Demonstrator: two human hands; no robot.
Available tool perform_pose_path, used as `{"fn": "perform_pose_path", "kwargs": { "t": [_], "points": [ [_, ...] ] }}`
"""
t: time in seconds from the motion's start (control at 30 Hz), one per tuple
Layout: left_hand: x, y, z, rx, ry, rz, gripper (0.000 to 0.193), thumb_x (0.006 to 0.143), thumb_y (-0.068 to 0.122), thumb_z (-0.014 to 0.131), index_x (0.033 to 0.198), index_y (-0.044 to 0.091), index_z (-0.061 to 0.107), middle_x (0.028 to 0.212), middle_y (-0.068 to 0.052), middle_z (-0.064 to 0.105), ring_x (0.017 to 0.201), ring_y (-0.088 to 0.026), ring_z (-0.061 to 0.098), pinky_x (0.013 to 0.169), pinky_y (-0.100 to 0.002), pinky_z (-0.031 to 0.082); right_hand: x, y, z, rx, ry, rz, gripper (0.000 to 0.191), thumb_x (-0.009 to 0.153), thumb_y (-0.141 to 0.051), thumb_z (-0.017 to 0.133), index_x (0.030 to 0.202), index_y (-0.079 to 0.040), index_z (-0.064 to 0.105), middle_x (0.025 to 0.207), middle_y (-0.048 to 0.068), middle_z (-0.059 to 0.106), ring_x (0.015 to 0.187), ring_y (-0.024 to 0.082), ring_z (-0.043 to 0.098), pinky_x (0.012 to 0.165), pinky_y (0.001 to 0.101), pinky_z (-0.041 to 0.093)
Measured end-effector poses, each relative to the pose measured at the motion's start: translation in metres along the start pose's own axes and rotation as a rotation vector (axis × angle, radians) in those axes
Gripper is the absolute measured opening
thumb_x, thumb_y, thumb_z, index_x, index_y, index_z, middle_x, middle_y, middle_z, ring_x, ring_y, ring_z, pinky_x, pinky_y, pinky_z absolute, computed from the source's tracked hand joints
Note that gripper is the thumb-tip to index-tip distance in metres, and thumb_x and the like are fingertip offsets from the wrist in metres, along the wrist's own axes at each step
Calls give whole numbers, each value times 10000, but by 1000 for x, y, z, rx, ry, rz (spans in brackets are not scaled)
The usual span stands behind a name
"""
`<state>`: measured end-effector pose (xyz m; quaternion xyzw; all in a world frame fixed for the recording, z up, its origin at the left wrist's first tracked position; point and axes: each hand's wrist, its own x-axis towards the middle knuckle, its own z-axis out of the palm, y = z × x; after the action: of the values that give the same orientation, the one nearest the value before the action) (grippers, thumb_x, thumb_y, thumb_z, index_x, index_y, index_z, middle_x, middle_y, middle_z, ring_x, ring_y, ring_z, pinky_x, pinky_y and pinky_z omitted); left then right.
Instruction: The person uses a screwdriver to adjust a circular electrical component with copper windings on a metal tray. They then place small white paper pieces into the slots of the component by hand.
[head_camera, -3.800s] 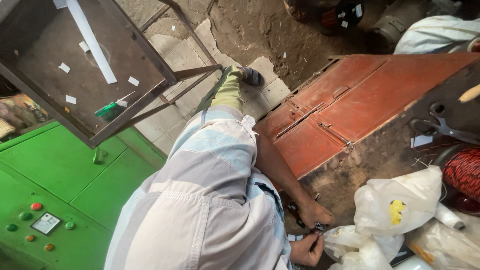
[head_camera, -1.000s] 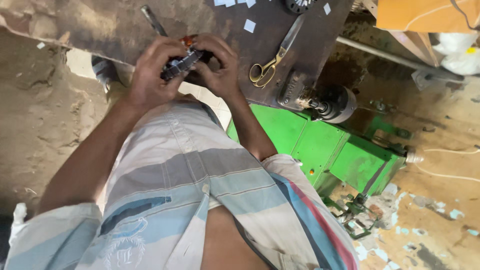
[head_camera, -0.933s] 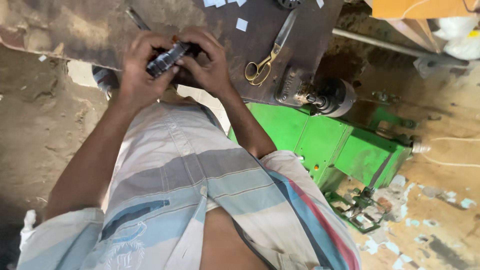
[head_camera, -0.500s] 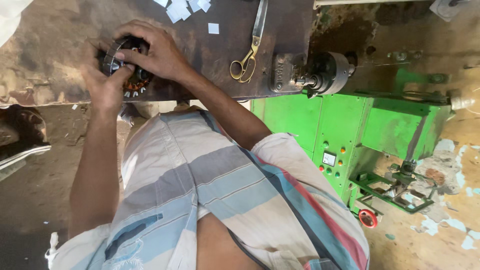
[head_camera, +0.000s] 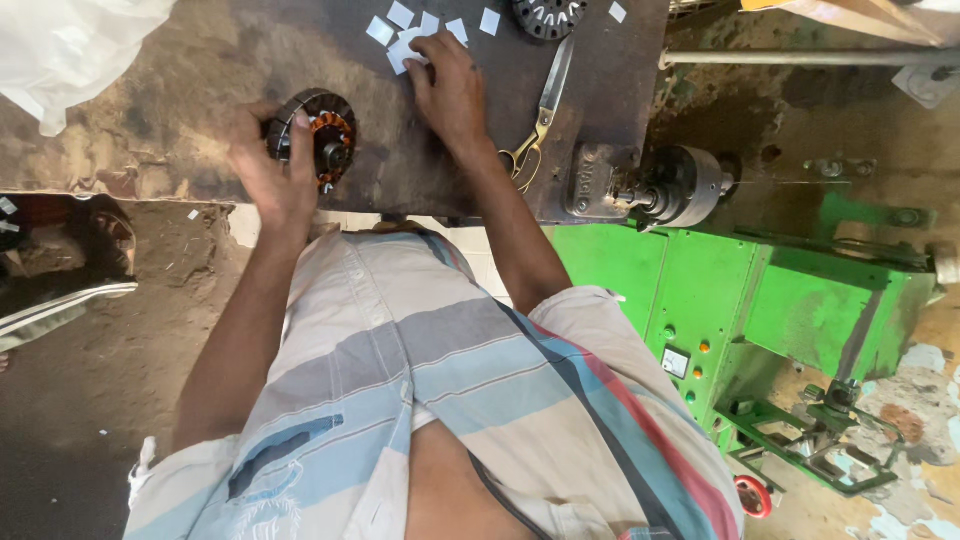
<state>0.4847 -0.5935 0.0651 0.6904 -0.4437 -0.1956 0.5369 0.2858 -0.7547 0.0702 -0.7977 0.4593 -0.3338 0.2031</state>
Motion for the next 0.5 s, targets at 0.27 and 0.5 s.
{"fn": "perform_pose_path", "kwargs": {
  "t": [0.27, 0.5],
  "points": [
    [5, -2, -6, 5, -104, -53, 213, 1038, 77, 665, 1190, -28, 560, 1028, -151, 618, 962, -251, 609, 872, -407, 497, 7, -17, 29, -292, -87, 63, 291, 856, -161, 800, 1128, -82, 733, 966, 108, 684, 856, 259, 689, 768, 409, 542],
    [24, 17, -18, 152, -170, 88, 566, 830, 58, 833, 1299, -44, 533, 1082, -185, 671, 997, -302, 666, 913, -431, 519, 9, -11, 23, 92, -119, 127, 136, 901, -53, 757, 1037, -60, 762, 1017, 55, 741, 843, 175, 723, 782, 326, 587]
  ]
}}
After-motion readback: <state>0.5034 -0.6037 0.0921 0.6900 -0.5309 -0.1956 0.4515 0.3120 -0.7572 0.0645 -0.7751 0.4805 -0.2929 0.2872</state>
